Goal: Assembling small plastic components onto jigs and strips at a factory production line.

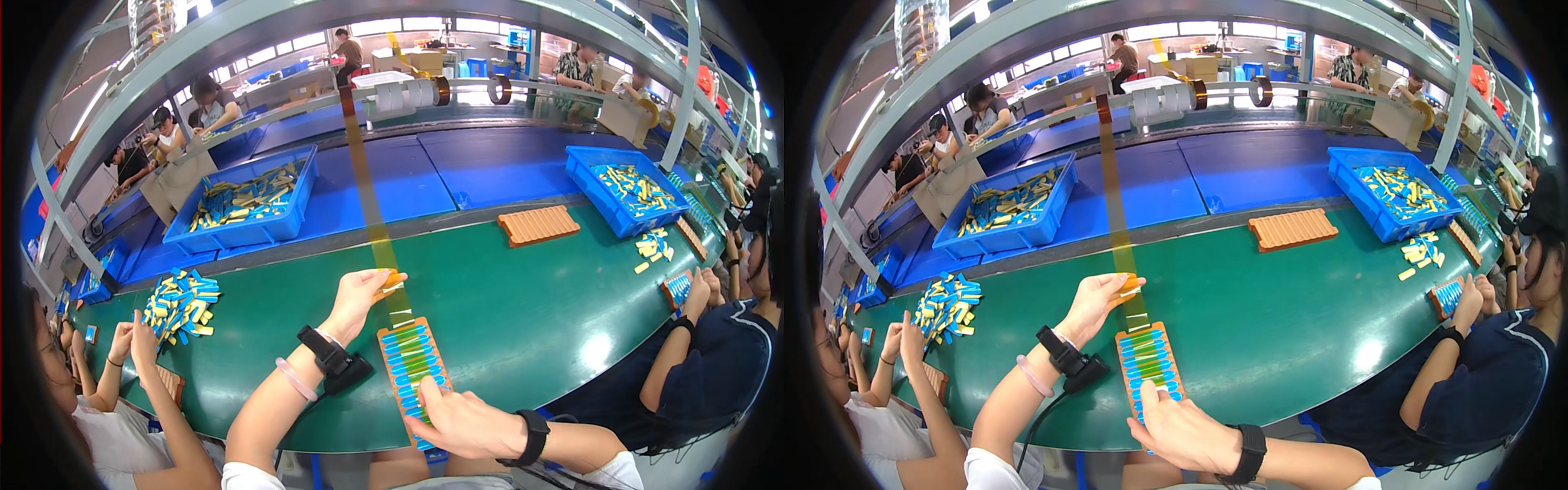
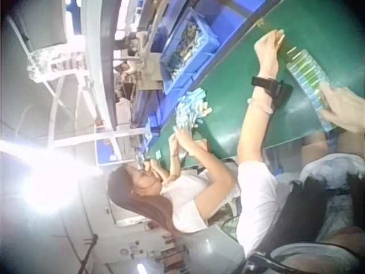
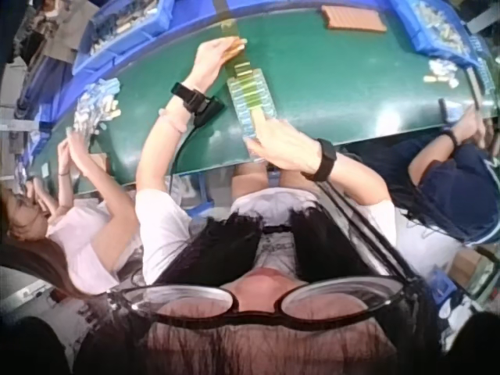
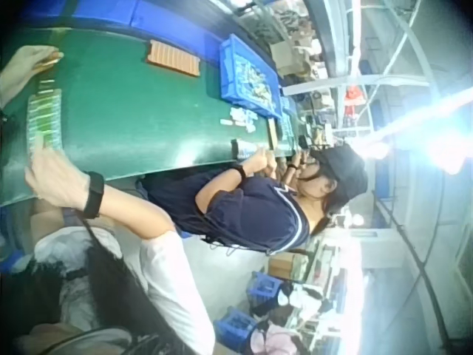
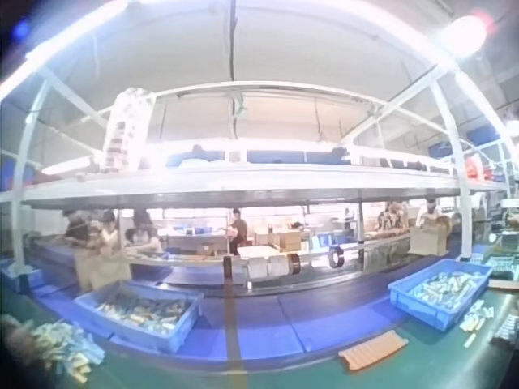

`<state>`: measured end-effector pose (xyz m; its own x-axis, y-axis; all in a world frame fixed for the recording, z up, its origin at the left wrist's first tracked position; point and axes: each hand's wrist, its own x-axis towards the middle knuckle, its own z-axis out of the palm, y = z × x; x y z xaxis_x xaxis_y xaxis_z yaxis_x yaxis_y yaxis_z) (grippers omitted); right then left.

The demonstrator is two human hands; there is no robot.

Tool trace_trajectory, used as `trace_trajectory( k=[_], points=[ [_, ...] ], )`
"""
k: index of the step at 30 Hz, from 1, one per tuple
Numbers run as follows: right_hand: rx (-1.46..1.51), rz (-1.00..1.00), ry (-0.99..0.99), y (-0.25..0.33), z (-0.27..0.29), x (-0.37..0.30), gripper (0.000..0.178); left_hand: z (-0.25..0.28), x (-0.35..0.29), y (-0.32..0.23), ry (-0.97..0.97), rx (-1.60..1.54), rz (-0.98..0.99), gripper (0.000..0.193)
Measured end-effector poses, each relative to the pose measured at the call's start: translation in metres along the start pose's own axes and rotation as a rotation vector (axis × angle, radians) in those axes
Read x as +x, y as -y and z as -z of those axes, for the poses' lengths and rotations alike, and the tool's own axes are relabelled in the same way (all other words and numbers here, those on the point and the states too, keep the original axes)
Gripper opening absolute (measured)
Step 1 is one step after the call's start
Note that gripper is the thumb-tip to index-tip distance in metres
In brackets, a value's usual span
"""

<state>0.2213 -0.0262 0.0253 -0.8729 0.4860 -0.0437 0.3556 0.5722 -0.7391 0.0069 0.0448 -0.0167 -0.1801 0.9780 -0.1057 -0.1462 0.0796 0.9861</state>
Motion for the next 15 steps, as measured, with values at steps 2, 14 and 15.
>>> trace_trajectory(
  k=[2, 14, 15],
  points=[
    [-0.03, 0.052, -0.042, -0.006, 0.001, 0.008, 0.031, -0.002, 0.002, 0.002, 0.001, 0.041, -0.021, 0.026],
    [-0.173, -0.013, -0.183, -0.031, 0.027, 0.114, 0.032, -0.008, -0.012, 0.025, -0.086, 0.111, -0.063, 0.02],
    [-0.173, -0.014, -0.185, -0.034, 0.029, 0.118, 0.032, -0.01, -0.014, 0.021, -0.085, 0.112, -0.063, 0.02]
  ],
)
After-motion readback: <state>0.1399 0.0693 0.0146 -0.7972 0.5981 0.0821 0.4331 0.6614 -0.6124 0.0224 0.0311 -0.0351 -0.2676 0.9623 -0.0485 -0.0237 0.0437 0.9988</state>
